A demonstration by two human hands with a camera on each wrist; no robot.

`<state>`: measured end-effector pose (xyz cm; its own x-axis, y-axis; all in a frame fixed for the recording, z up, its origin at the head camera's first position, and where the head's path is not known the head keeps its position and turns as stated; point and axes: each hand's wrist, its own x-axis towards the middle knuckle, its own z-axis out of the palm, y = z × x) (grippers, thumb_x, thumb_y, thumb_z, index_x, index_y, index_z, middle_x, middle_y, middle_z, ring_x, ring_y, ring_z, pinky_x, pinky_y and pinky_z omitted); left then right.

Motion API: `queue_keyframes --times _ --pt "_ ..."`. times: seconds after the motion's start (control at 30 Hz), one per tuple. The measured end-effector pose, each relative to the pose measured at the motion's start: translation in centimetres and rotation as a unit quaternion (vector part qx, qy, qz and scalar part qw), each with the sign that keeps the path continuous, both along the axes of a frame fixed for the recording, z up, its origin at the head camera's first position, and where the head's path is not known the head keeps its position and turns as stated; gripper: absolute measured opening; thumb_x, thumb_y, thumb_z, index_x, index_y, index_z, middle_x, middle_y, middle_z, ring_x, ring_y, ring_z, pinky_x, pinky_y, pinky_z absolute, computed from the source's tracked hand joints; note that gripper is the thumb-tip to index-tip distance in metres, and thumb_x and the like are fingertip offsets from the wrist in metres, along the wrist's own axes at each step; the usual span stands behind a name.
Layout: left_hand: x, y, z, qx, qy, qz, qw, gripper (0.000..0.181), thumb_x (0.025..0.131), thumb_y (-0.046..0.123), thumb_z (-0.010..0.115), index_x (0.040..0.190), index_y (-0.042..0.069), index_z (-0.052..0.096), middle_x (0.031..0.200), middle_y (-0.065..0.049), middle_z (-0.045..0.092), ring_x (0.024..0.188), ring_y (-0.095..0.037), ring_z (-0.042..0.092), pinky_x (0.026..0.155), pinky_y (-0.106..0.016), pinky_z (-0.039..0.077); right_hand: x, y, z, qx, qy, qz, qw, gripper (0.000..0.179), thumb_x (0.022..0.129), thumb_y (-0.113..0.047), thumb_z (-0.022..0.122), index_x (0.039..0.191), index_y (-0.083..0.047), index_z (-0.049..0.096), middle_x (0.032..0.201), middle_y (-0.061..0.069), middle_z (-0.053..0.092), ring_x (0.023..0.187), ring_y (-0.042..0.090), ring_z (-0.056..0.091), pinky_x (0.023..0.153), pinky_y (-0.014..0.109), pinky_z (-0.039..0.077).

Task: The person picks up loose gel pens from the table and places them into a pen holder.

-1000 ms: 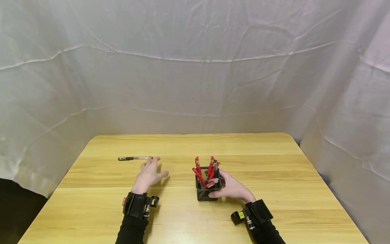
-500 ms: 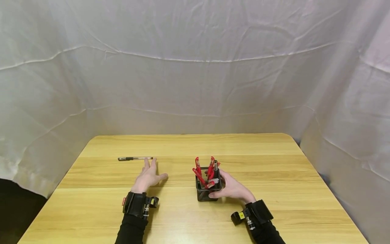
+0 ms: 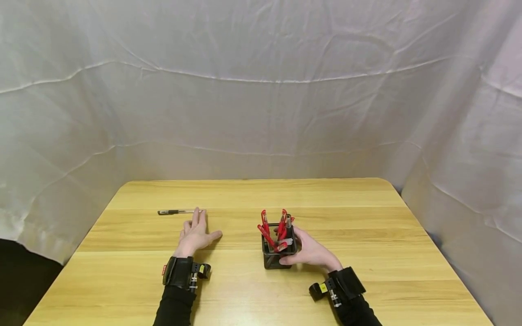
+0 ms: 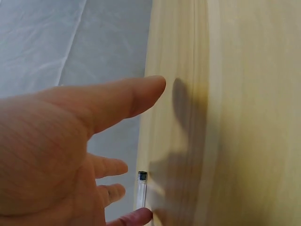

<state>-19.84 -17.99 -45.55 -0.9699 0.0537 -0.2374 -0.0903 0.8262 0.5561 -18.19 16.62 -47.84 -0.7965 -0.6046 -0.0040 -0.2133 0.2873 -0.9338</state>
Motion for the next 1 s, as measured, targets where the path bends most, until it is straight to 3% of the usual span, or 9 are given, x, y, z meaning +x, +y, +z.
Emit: queue_keyframes --times 0.33,1.0 --pt "-0.27 -0.43 -0.64 0.002 0.010 0.010 0.9999 0.088 0.098 0.037 0.061 0.160 0.000 0.011 0.168 -0.023 -0.005 0.143 -0.057 0.014 0.117 -0.071 0.016 0.15 0.08 0.13 -0.007 -0.016 -0.006 0.9998 0.079 0.075 -0.019 0.087 0.144 -0.014 0.047 0.136 0.010 0.062 0.127 0.031 0.056 0.112 0.062 0.039" --pt "-0.33 -0.89 -0.96 0.043 0.029 0.021 0.9984 0.092 0.095 0.035 0.067 0.159 -0.004 0.013 0.168 -0.024 0.002 0.140 -0.059 0.010 0.112 -0.073 0.018 0.34 0.05 0.24 -0.008 -0.019 -0.010 0.9997 0.080 0.074 -0.019 0.087 0.144 -0.014 0.047 0.136 0.010 0.062 0.127 0.032 0.056 0.112 0.063 0.038"
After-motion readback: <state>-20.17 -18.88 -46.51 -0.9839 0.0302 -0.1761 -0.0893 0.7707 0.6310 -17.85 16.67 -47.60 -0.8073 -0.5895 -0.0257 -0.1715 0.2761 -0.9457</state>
